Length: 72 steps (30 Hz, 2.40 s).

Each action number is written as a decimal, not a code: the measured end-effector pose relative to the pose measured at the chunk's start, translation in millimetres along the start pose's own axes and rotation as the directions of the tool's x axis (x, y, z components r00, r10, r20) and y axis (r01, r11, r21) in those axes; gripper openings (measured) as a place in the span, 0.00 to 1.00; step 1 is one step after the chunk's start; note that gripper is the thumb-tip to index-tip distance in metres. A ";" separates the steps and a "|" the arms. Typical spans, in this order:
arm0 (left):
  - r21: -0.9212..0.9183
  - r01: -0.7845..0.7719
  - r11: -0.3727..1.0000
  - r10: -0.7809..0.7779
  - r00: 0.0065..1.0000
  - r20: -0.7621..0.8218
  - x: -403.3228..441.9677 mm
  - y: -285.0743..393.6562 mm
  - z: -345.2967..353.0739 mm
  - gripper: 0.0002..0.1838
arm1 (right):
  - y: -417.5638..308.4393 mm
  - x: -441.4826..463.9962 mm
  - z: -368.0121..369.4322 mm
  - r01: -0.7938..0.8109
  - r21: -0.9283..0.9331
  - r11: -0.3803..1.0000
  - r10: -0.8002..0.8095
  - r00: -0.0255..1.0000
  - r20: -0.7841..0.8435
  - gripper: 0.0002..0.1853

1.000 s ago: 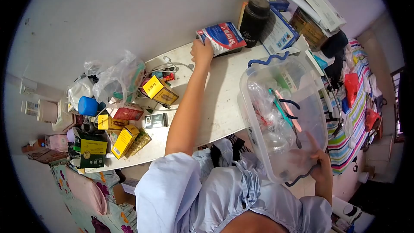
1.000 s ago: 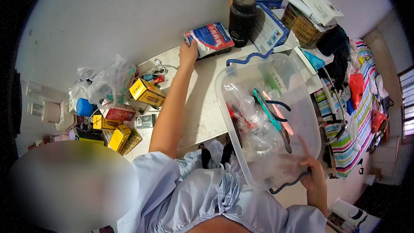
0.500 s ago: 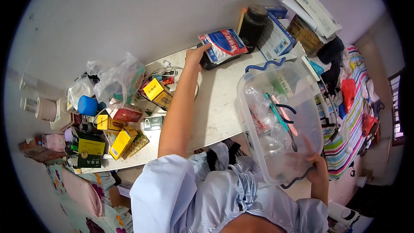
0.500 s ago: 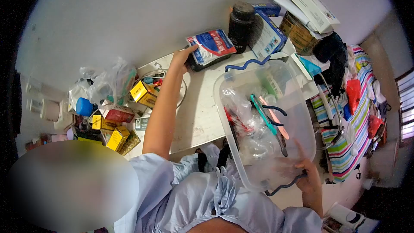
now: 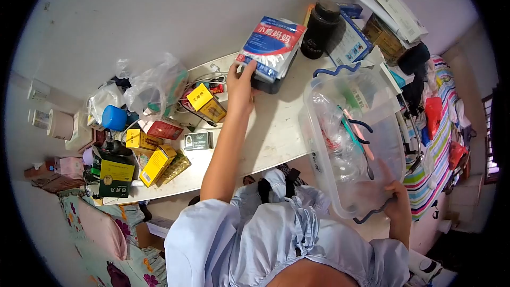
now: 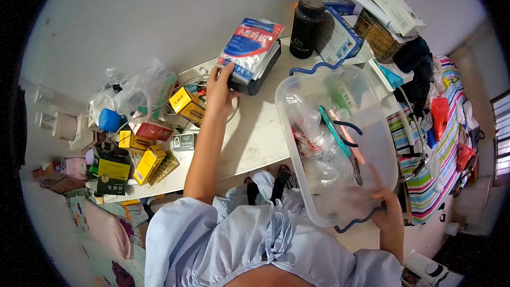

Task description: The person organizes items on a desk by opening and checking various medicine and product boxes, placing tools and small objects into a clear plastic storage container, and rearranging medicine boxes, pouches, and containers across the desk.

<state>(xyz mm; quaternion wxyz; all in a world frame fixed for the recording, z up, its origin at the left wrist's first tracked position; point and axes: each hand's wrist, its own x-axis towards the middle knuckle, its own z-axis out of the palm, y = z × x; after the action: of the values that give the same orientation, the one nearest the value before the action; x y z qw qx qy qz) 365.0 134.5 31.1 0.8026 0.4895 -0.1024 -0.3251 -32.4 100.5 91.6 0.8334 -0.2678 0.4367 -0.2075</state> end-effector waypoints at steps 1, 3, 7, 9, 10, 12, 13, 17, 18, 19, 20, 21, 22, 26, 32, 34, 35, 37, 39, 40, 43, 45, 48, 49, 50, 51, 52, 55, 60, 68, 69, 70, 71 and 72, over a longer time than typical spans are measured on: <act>0.042 -0.065 0.997 0.064 0.998 0.019 -11.6 -0.4 -7.1 0.18 | -1.8 -1.5 3.2 0.011 -0.053 0.999 -0.012 1.000 -0.014 0.38; 0.049 -0.161 0.986 0.163 0.986 -0.041 -51.7 14.6 -0.3 0.18 | -2.1 -4.1 5.1 0.013 -0.100 0.995 -0.016 0.999 -0.029 0.38; 0.074 -0.297 0.952 0.301 0.952 -0.052 -107.2 33.0 -1.0 0.17 | 1.0 -2.1 -7.9 0.043 -0.054 0.998 -0.044 0.999 -0.004 0.36; 0.054 -0.379 0.924 0.382 0.923 -0.055 -125.3 36.9 -1.6 0.18 | 1.7 4.3 -7.5 0.081 -0.093 0.992 -0.080 0.997 0.018 0.33; 0.053 -0.427 0.903 0.430 0.900 -0.077 -131.2 36.6 -2.5 0.19 | -1.1 6.4 5.0 0.078 -0.079 0.994 -0.077 0.997 0.021 0.33; 0.068 -0.476 0.877 0.481 0.873 -0.084 -140.6 38.2 -2.0 0.22 | -9.9 11.8 35.8 0.074 -0.062 0.995 -0.082 0.987 -0.139 0.34; 0.055 -0.512 0.857 0.515 0.853 -0.090 -144.3 39.6 -1.7 0.22 | -10.1 20.2 37.2 0.073 -0.053 0.996 -0.079 0.988 -0.133 0.34; -0.009 -0.551 0.835 0.548 0.832 -0.082 -151.5 40.5 -3.2 0.24 | -25.2 72.5 18.2 0.135 -0.136 0.982 -0.091 0.953 0.289 0.30; -0.039 -0.546 0.837 0.541 0.836 -0.088 -152.1 39.9 -2.9 0.24 | -30.9 82.0 17.3 0.118 -0.192 0.974 -0.012 0.877 0.480 0.29; -0.021 -0.540 0.841 0.534 0.837 -0.119 -152.1 38.9 -2.6 0.24 | -32.4 80.5 35.0 0.119 -0.192 0.974 -0.012 0.877 0.480 0.29; -0.021 -0.540 0.841 0.534 0.837 -0.119 -151.9 38.3 -2.4 0.24 | -31.6 74.8 59.2 0.088 -0.264 0.960 -0.009 0.958 0.287 0.29; -0.029 -0.539 0.842 0.531 0.837 -0.132 -151.8 37.5 -2.4 0.25 | -29.3 68.6 77.1 0.041 -0.328 0.944 -0.016 0.997 0.080 0.29; -0.035 -0.534 0.845 0.525 0.839 -0.144 -152.7 36.7 -3.2 0.25 | -25.4 64.6 83.8 0.038 -0.326 0.944 -0.014 0.997 0.075 0.29; -0.055 -0.559 0.828 0.547 0.824 -0.145 -160.5 34.6 -7.3 0.26 | -27.3 49.7 75.1 0.039 -0.620 0.784 -0.129 0.986 -0.101 0.24; 0.005 -0.596 0.803 0.589 0.792 -0.161 -170.5 31.9 -14.1 0.30 | -26.8 13.2 105.8 0.224 -0.972 -0.064 -0.645 0.735 0.212 0.16; 0.007 -0.599 0.801 0.593 0.791 -0.149 -173.6 33.3 -14.1 0.31 | -26.7 18.8 128.9 0.590 -0.791 0.164 -0.557 0.717 0.419 0.14; -0.001 -0.610 0.793 0.603 0.784 -0.145 -175.4 34.2 -14.1 0.32 | -26.9 24.6 145.7 0.637 -0.719 0.278 -0.504 0.734 0.455 0.13; 0.003 -0.600 0.800 0.595 0.793 -0.133 -178.3 35.9 -14.9 0.33 | -25.3 31.1 180.8 0.779 -0.535 0.326 -0.441 0.626 0.643 0.14; -0.004 -0.598 0.802 0.593 0.795 -0.128 -179.7 34.9 -15.5 0.34 | -16.4 45.8 198.4 0.822 -0.445 0.355 -0.454 0.568 0.687 0.15; 0.011 -0.604 0.797 0.600 0.790 -0.124 -180.0 33.6 -16.8 0.35 | -12.2 49.9 205.0 0.859 -0.346 0.377 -0.467 0.499 0.730 0.15; 0.018 -0.605 0.796 0.602 0.788 -0.127 -181.2 32.4 -19.1 0.37 | -10.4 45.5 223.0 0.809 -0.392 0.437 -0.415 0.568 0.710 0.18; 0.008 -0.604 0.797 0.600 0.790 -0.130 -181.0 31.4 -20.7 0.38 | -8.0 46.6 226.5 0.804 -0.367 0.468 -0.414 0.566 0.713 0.18; 0.058 -0.625 0.778 0.626 0.768 -0.136 -176.2 26.4 -25.7 0.40 | -5.5 49.7 227.7 0.817 -0.302 0.492 -0.438 0.532 0.725 0.17; 0.089 -0.618 0.781 0.624 0.772 -0.121 -175.1 24.7 -28.2 0.41 | -4.7 49.7 227.4 0.827 -0.270 0.493 -0.458 0.510 0.728 0.17; 0.119 -0.613 0.781 0.624 0.774 -0.103 -172.7 24.3 -29.9 0.42 | -7.2 48.3 227.7 0.832 -0.263 0.489 -0.466 0.504 0.727 0.17; 0.129 -0.592 0.796 0.605 0.788 -0.116 -172.8 23.8 -30.7 0.45 | -10.3 45.7 227.2 0.813 -0.309 0.494 -0.427 0.536 0.728 0.17; 0.129 -0.592 0.796 0.605 0.788 -0.116 -174.0 22.8 -30.2 0.45 | -11.4 44.0 226.6 0.791 -0.357 0.497 -0.384 0.569 0.728 0.17; 0.115 -0.608 0.785 0.619 0.775 -0.128 -173.3 22.4 -29.1 0.47 | -9.3 47.1 227.1 0.799 -0.298 0.522 -0.411 0.542 0.733 0.17; 0.079 -0.601 0.796 0.603 0.773 -0.197 -169.2 24.7 -23.8 0.52 | -10.0 52.1 227.3 0.825 -0.251 0.506 -0.450 0.502 0.739 0.16; 0.070 -0.627 0.776 0.627 0.754 -0.195 -170.2 32.2 -20.9 0.51 | -12.7 55.5 226.8 0.812 -0.214 0.543 -0.485 0.511 0.709 0.15; 0.044 -0.653 0.756 0.649 0.741 -0.172 -170.3 31.7 -21.7 0.49 | -12.2 56.0 226.2 0.823 -0.200 0.532 -0.499 0.495 0.711 0.15; 0.044 -0.653 0.756 0.649 0.741 -0.172 -170.4 32.9 -20.2 0.49 | -11.9 56.2 226.0 0.833 -0.185 0.521 -0.513 0.479 0.712 0.15; 0.048 -0.638 0.768 0.635 0.751 -0.179 -171.1 34.4 -17.0 0.46 | -11.1 55.9 225.9 0.831 -0.186 0.524 -0.512 0.481 0.712 0.15; 0.052 -0.622 0.782 0.619 0.762 -0.189 -171.2 34.1 -15.0 0.43 | -8.9 55.6 226.8 0.835 -0.193 0.516 -0.535 0.490 0.689 0.15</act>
<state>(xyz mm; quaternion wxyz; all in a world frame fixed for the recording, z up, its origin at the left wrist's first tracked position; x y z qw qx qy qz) 255.2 262.3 79.0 0.8741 0.4523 -0.1768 0.0074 186.5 121.6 170.7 0.6538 -0.6797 0.0636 -0.3264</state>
